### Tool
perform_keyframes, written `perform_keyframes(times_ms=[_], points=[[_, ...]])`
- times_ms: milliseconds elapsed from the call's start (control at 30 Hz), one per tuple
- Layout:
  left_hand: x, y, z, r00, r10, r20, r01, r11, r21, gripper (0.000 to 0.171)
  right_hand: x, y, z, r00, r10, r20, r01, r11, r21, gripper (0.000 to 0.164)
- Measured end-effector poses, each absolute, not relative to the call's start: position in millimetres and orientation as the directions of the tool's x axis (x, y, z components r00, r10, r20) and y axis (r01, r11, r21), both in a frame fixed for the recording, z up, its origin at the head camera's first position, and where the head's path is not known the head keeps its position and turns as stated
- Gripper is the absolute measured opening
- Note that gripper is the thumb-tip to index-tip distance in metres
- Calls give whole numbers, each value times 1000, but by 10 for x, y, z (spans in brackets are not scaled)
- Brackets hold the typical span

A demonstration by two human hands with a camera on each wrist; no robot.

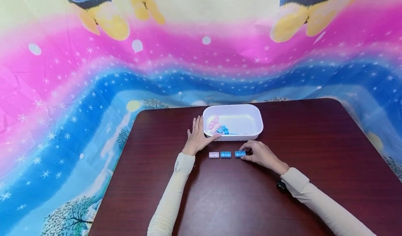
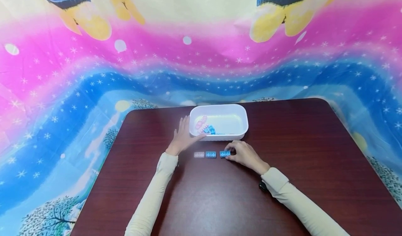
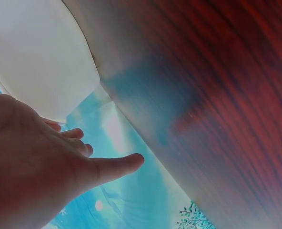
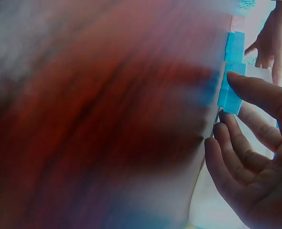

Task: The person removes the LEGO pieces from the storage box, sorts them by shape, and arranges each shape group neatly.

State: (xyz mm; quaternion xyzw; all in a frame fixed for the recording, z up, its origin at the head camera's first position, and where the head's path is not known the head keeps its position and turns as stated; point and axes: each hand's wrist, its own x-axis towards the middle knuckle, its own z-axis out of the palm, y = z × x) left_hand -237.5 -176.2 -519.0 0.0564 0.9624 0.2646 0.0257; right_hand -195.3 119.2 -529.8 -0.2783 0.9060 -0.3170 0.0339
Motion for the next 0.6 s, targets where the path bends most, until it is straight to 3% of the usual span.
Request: perform_keyframes(times_ms=[600], points=[[-2379, -1771, -5198, -992, 122, -12, 98, 853, 512, 125, -1968, 1135, -5312, -848, -521, 96, -475, 668, -573, 20]])
